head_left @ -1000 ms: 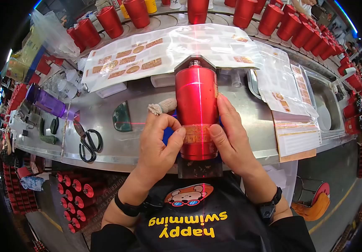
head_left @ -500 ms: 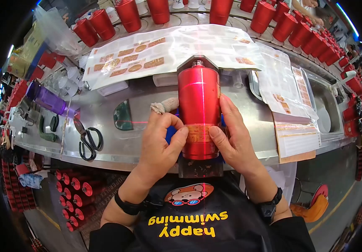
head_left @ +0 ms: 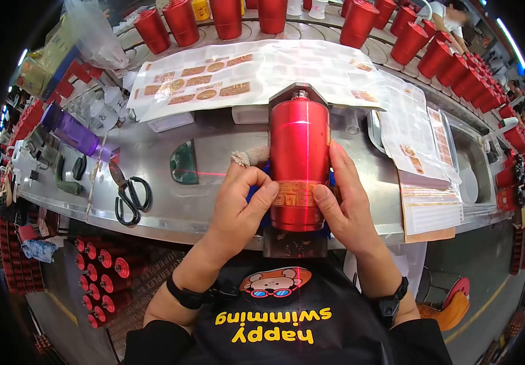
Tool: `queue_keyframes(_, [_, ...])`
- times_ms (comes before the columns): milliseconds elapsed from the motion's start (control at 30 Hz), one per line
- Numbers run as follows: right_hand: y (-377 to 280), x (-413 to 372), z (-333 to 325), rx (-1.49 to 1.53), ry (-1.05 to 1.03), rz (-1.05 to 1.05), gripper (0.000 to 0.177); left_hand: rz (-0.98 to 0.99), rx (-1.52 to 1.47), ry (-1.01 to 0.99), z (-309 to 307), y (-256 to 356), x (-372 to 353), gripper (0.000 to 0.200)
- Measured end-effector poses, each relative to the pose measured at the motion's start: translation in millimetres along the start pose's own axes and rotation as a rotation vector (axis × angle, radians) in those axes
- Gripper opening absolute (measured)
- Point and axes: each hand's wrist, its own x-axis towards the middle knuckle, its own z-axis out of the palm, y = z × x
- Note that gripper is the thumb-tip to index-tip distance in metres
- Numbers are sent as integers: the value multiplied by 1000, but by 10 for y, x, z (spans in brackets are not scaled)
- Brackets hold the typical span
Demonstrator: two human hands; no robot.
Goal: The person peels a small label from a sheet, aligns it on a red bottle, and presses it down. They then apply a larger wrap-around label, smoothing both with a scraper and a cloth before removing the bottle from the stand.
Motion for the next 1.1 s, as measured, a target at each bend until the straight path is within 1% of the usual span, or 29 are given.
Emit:
queue_keyframes(133, [-14,2,-6,5,-9,9,70,24,-75,29,25,0,3,25])
queue_keyframes(233, [-26,2,-9,-40,-19,3,75,38,9,39,38,70,-18,30])
queue_keyframes(333, [-50,9,22,-100,-11,-11,83,85,5,55,45,5,-24,31])
queue_keyframes(433, [-61,17,52,-114,4,-14,88,24,39,41,54,57,-36,27])
queue_keyframes(533, [-73,17,43,-140,0,-15,90,12,37,36,52,34,-45,24])
queue_keyframes(633, [-71,15,33,-144,-6,-27,90,114,21,59,68,11,-34,23])
queue_keyframes(833, [-77,18,14,-152,-19,-34,90,66,41,17,35,39,-54,22])
queue_keyframes(933, [-56,26,18,-110,-22,-17,89,59,-2,51,56,39,-39,22])
queue_keyframes(1100, [-47,16,35,-111,-5,-14,87,34,-5,37,51,38,-39,22])
